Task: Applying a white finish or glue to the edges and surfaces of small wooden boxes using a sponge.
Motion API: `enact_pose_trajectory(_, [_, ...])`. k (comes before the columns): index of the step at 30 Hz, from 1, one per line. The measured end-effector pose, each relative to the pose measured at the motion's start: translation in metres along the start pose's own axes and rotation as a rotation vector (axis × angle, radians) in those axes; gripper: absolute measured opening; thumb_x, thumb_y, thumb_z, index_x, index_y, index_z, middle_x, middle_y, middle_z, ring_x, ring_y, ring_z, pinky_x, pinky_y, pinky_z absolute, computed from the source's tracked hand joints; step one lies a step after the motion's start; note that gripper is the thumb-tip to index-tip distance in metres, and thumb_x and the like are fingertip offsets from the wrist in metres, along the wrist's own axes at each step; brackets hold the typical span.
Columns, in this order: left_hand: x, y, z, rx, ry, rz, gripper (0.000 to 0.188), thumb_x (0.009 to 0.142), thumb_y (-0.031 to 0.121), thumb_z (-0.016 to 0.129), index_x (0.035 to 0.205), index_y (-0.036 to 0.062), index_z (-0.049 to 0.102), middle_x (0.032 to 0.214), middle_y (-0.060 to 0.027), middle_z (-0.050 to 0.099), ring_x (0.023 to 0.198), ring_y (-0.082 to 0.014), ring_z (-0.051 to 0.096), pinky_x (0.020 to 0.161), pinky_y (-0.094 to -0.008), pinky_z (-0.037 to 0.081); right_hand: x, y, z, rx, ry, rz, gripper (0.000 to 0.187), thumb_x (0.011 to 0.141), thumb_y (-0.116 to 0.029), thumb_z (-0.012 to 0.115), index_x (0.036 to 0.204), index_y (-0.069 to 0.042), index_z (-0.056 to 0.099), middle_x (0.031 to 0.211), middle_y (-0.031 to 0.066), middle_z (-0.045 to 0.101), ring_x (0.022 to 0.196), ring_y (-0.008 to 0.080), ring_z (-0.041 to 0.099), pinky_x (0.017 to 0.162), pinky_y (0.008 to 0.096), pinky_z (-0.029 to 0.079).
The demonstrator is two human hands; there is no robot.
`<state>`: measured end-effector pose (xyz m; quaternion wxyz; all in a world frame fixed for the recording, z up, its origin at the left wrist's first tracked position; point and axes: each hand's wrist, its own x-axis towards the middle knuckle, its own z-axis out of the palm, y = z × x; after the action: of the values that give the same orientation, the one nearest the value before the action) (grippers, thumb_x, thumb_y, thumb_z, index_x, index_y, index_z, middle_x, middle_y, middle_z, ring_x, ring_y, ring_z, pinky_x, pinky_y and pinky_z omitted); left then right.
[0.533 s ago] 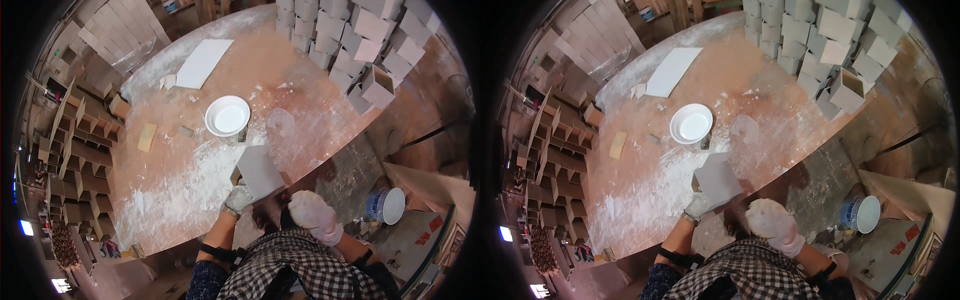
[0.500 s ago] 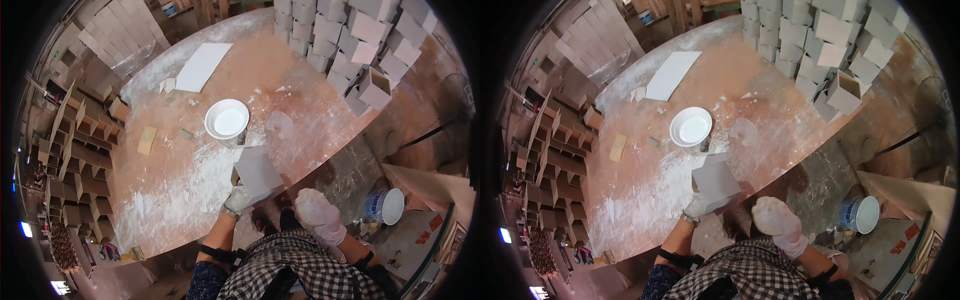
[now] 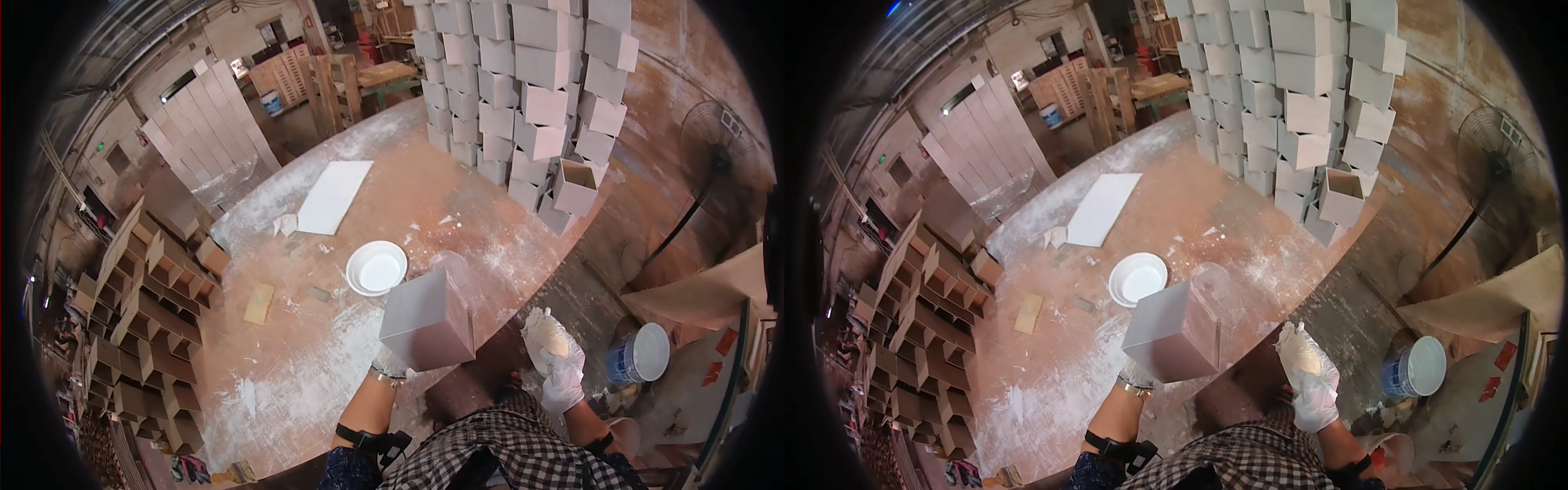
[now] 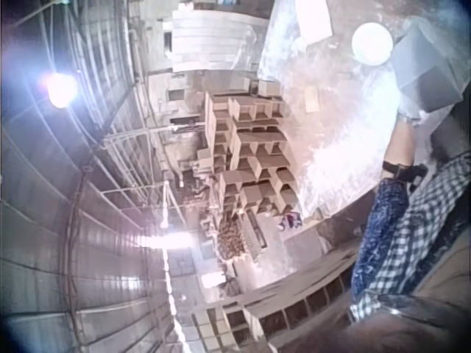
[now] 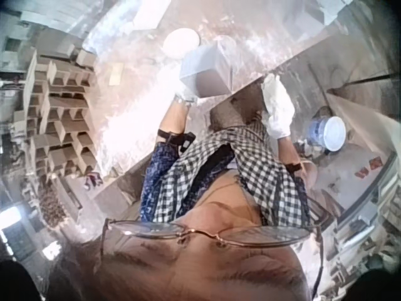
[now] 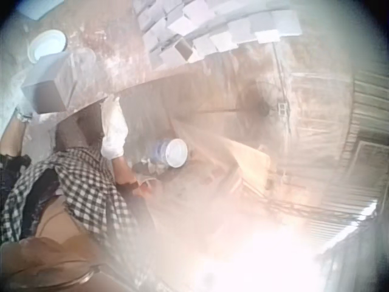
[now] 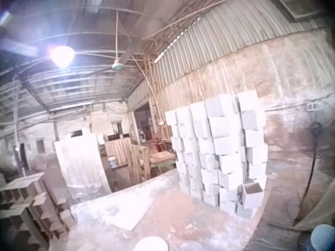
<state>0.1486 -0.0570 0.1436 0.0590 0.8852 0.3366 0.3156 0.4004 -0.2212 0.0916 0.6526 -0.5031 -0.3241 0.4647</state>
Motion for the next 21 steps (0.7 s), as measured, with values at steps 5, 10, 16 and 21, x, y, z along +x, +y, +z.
enact_pose_trajectory(5, [0.005,-0.010,0.001,-0.042,0.038,-0.086,0.042,0.096,0.025,0.044,0.132,0.0043,0.044,0.129,-0.0101,0.051,0.115,-0.0238,0.051,0.095,-0.0351,0.045,0.024,0.006,-0.006,0.029,-0.007,0.026,0.045,0.082,-0.015,0.062,0.125,-0.008,0.052,0.114,0.0072,0.061,0.084,0.0179,0.062,0.055,0.0337,0.051])
enact_pose_trajectory(10, [0.044,-0.009,0.033,-0.066,0.036,-0.109,0.043,0.094,0.025,0.046,0.131,0.0039,0.045,0.130,-0.0113,0.051,0.114,-0.0254,0.052,0.095,-0.0357,0.045,0.064,0.035,-0.059,0.048,0.090,0.258,0.047,0.079,-0.019,0.065,0.123,-0.005,0.054,0.112,0.0078,0.062,0.093,0.0195,0.062,0.067,0.0361,0.054])
enact_pose_trajectory(16, [0.121,-0.005,0.094,-0.085,-0.001,-0.104,0.045,0.091,0.025,0.048,0.130,0.0035,0.047,0.130,-0.0128,0.051,0.113,-0.0273,0.052,0.095,-0.0364,0.045,0.130,-0.024,-0.107,0.319,0.043,-0.161,0.054,0.078,-0.010,0.065,0.127,0.004,0.049,0.124,0.0125,0.057,0.112,0.0228,0.056,0.098,0.0345,0.043])
enact_pose_trajectory(21, [0.181,-0.021,0.149,-0.165,-0.169,-0.099,0.046,0.089,0.025,0.050,0.129,0.0031,0.048,0.131,-0.0140,0.050,0.112,-0.0289,0.053,0.094,-0.0370,0.045,0.172,-0.044,-0.174,0.474,0.105,-0.262,0.065,0.073,-0.015,0.075,0.127,0.006,0.047,0.123,0.0139,0.056,0.109,0.0254,0.057,0.097,0.0386,0.045])
